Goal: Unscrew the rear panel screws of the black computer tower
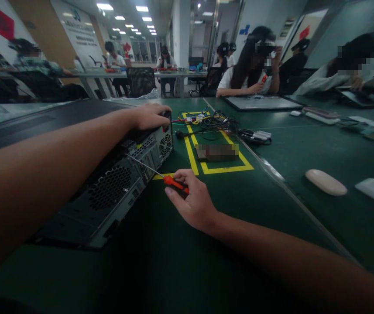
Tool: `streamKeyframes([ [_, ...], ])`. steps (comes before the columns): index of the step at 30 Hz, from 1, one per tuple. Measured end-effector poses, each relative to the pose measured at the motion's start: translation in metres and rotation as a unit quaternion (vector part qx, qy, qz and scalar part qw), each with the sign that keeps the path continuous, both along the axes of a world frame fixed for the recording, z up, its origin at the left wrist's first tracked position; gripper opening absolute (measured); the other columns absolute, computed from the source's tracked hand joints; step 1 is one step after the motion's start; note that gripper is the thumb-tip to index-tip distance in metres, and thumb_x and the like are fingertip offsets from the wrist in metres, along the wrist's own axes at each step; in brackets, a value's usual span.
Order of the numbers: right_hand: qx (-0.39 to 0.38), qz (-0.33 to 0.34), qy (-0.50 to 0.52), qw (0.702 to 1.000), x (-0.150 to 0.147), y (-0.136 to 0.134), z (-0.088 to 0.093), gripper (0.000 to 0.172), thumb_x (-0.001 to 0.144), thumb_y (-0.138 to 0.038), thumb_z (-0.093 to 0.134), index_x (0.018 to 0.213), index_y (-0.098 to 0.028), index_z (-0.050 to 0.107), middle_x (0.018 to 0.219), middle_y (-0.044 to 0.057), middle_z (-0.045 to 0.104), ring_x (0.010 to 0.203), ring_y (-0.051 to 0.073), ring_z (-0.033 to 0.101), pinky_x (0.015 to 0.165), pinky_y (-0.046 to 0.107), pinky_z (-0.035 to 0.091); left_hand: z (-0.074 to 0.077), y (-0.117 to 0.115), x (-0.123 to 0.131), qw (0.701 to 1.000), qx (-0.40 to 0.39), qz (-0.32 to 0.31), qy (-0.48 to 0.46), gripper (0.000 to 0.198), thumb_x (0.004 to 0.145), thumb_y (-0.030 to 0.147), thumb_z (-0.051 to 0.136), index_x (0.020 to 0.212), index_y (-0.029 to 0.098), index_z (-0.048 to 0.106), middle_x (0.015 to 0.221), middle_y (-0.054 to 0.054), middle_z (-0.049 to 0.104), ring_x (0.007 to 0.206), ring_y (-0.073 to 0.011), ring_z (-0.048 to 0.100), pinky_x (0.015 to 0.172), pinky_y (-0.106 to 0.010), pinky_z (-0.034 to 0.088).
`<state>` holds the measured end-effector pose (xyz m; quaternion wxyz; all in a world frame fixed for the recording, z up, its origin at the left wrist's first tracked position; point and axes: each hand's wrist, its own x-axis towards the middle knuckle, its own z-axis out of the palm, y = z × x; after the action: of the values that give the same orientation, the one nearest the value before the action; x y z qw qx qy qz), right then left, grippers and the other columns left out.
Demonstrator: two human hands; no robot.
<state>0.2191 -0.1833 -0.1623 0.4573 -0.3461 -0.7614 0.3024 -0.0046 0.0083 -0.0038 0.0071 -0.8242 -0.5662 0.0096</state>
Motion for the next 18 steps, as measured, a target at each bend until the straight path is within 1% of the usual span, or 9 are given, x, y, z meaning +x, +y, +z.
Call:
streamKeyframes([
  [3, -0.001, -0.003, -0.006, 1.0, -0.0001, 0.0009, -0.0001, 0.016, 0.11, -0.033, 0.077, 0.12, -0.028, 0.065, 0.113, 0.005, 0.08, 0.098, 0.024, 0.077, 0.092, 0.041, 0.063, 0.0001, 0.0001, -0.0005, 1.0, -0.003, 0.002, 0.003, 0.102, 0.092, 0.067, 0.053, 0.187, 0.029, 0.053, 0.179, -0.011, 0.066, 0.167, -0.0452, 0.056, 0.14, -0.053, 0.044],
  [7, 0.004, -0.002, -0.004, 1.0, -0.0002, 0.0016, 0.0005, 0.014, 0.111, -0.033, 0.077, 0.119, -0.028, 0.066, 0.112, 0.005, 0.08, 0.097, 0.023, 0.075, 0.091, 0.041, 0.062, 0.0012, -0.0015, 0.0007, 1.0, -0.001, -0.002, 0.007, 0.102, 0.092, 0.064, 0.052, 0.187, 0.027, 0.052, 0.181, -0.012, 0.065, 0.169, -0.047, 0.054, 0.141, -0.055, 0.042],
  [12, 0.004, -0.003, 0.0, 1.0, -0.0004, 0.001, 0.0008, 0.014, 0.111, -0.034, 0.076, 0.119, -0.028, 0.066, 0.111, 0.005, 0.08, 0.095, 0.023, 0.075, 0.089, 0.04, 0.062, 0.0024, -0.0034, 0.0025, 1.0, 0.0, 0.004, 0.014, 0.102, 0.093, 0.063, 0.05, 0.186, 0.022, 0.052, 0.181, -0.014, 0.064, 0.17, -0.0413, 0.056, 0.141, -0.049, 0.043],
  [18, -0.002, 0.001, 0.007, 1.0, -0.0009, 0.0007, 0.0019, 0.014, 0.11, -0.035, 0.074, 0.118, -0.028, 0.066, 0.112, 0.005, 0.08, 0.095, 0.023, 0.074, 0.091, 0.04, 0.061, 0.0001, 0.0002, -0.0001, 1.0, 0.006, -0.006, 0.004, 0.1, 0.091, 0.066, 0.053, 0.182, 0.025, 0.058, 0.175, -0.013, 0.069, 0.167, -0.0442, 0.059, 0.14, -0.054, 0.044],
])
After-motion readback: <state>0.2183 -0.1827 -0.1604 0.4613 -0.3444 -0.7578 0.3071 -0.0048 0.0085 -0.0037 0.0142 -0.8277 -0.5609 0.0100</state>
